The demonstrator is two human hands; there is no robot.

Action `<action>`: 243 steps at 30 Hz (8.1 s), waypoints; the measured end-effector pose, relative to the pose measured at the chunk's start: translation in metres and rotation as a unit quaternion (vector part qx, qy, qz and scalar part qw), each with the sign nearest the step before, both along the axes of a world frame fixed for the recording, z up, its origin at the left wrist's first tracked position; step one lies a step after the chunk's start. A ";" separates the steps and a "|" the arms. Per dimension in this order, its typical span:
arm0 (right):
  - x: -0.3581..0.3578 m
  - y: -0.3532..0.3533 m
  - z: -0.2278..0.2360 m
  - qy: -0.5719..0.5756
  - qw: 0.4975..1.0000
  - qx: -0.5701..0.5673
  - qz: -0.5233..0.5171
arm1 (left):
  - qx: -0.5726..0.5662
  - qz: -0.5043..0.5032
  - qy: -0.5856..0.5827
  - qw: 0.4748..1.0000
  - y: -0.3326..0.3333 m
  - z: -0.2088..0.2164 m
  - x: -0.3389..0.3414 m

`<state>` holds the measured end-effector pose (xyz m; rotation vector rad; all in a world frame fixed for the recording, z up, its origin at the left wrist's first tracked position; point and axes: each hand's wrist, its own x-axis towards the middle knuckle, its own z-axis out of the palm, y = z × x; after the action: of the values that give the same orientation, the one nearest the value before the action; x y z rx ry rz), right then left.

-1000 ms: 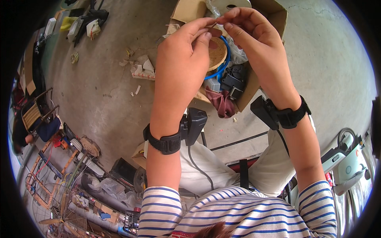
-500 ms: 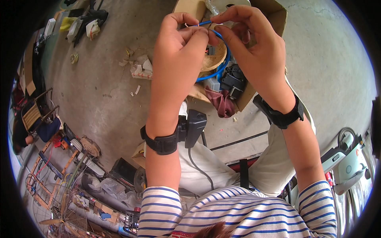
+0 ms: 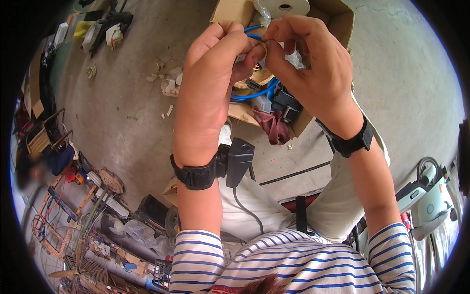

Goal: The person manipulates a group of multicolored wires with their hands, inserting them into a black multi-pin connector while working over a cardboard box containing electronic components.

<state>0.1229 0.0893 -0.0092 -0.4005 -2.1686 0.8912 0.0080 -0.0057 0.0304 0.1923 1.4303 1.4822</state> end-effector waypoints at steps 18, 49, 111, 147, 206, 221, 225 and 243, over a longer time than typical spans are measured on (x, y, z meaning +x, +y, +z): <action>0.003 0.002 0.003 -0.040 0.896 -0.438 0.062 | 0.042 -0.067 0.138 0.987 -0.003 -0.016 -0.003; 0.003 -0.004 -0.001 -0.041 0.999 0.018 0.019 | 0.066 -0.042 -0.105 0.991 -0.007 -0.014 -0.013; 0.006 0.010 0.022 -0.160 0.778 -0.597 0.110 | 0.053 -0.042 0.024 0.997 0.000 -0.006 -0.003; 0.006 0.007 0.015 -0.124 0.741 -0.655 0.080 | 0.037 -0.047 0.057 0.997 0.000 -0.005 0.000; 0.003 0.028 0.015 -0.133 0.536 -0.831 0.059 | 0.064 -0.098 0.533 0.838 0.003 -0.018 0.002; 0.005 0.031 0.007 -0.054 0.464 -0.877 0.116 | 0.099 -0.082 0.393 0.910 0.000 -0.022 0.002; 0.006 0.031 0.005 -0.037 0.458 -0.878 0.133 | 0.138 -0.067 0.454 0.878 0.002 -0.029 0.002; 0.005 0.030 0.008 -0.055 0.482 -0.868 0.110 | 0.069 -0.097 0.568 0.815 0.004 -0.015 0.003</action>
<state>0.1277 0.1188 -0.0007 -1.0485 -0.4630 3.0136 0.0106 -0.0022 0.0151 1.4730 2.0990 1.2987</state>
